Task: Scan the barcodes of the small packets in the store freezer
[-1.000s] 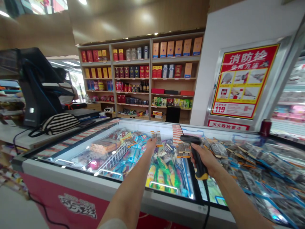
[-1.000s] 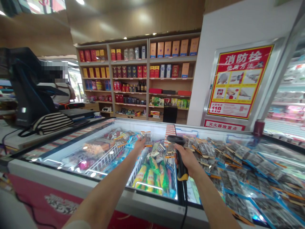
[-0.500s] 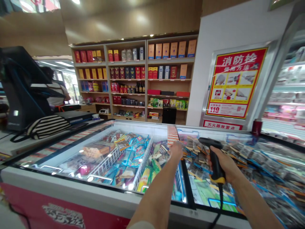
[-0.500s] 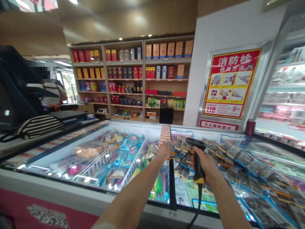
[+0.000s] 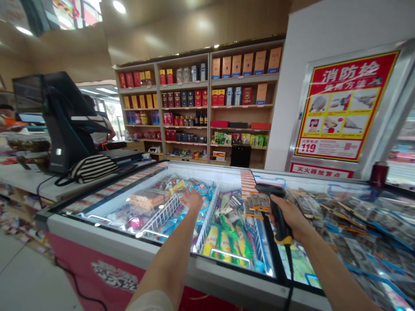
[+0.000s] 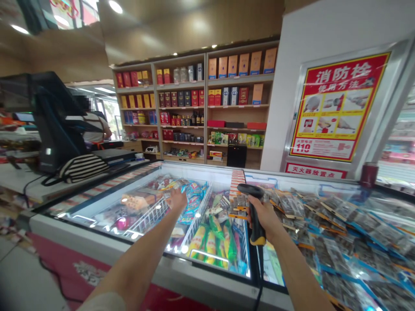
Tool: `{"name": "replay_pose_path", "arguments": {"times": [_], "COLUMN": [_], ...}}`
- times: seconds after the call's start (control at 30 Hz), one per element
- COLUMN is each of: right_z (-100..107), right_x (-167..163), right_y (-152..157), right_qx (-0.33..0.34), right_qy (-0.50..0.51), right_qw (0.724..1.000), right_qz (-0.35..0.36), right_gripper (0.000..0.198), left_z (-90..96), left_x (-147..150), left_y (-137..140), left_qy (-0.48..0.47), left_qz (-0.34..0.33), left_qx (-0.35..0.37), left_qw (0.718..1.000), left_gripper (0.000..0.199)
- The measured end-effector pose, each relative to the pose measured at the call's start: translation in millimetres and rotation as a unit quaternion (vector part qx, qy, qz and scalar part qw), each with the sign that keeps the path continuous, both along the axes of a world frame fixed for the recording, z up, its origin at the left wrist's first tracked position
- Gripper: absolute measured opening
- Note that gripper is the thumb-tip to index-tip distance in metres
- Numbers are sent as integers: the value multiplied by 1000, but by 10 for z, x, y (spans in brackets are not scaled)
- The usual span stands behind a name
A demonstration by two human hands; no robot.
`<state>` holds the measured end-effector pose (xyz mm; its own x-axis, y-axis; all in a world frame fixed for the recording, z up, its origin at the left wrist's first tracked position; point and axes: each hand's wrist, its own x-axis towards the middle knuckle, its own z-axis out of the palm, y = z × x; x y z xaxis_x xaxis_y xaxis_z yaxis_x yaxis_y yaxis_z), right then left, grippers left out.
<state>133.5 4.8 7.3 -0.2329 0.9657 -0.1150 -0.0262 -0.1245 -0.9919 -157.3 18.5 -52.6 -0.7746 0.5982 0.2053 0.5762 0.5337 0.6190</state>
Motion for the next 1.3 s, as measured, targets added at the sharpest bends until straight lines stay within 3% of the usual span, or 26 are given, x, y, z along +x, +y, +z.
{"name": "replay_pose_path", "arguments": {"times": [0.1,0.2,0.43,0.63,0.87,1.1,1.3], "right_z": [-32,-56,-92,-84,-143,-156,-116], "right_x": [-176,-304,-410,-369,-339,-364,-319], "right_y": [-22,-43,-59,-95,-64,-89,-99], "right_qx": [3,9,15,5,-6,-12,-4], "right_qy": [-3,13,-3,7,-16,-29,-31], "right_qw": [1000,999,999,999,999,998,998], "right_qz": [23,29,43,40,41,54,53], "right_gripper": [31,26,28,22,31,30,29], "left_z": [-62,-121,-176,-132,-104,-63,-77], "left_x": [-310,-408,-177,-193,-118,30,42], "left_y": [-158,-217,-217,-221,-117,-36,77], "left_qy": [13,17,81,89,47,-19,-96], "left_qz": [21,-1,-80,-36,-167,-63,-97], "left_qx": [-23,-54,-68,-60,-57,-43,-24], "left_qw": [999,998,991,994,983,997,990], "left_gripper": [46,45,35,40,27,43,31]}}
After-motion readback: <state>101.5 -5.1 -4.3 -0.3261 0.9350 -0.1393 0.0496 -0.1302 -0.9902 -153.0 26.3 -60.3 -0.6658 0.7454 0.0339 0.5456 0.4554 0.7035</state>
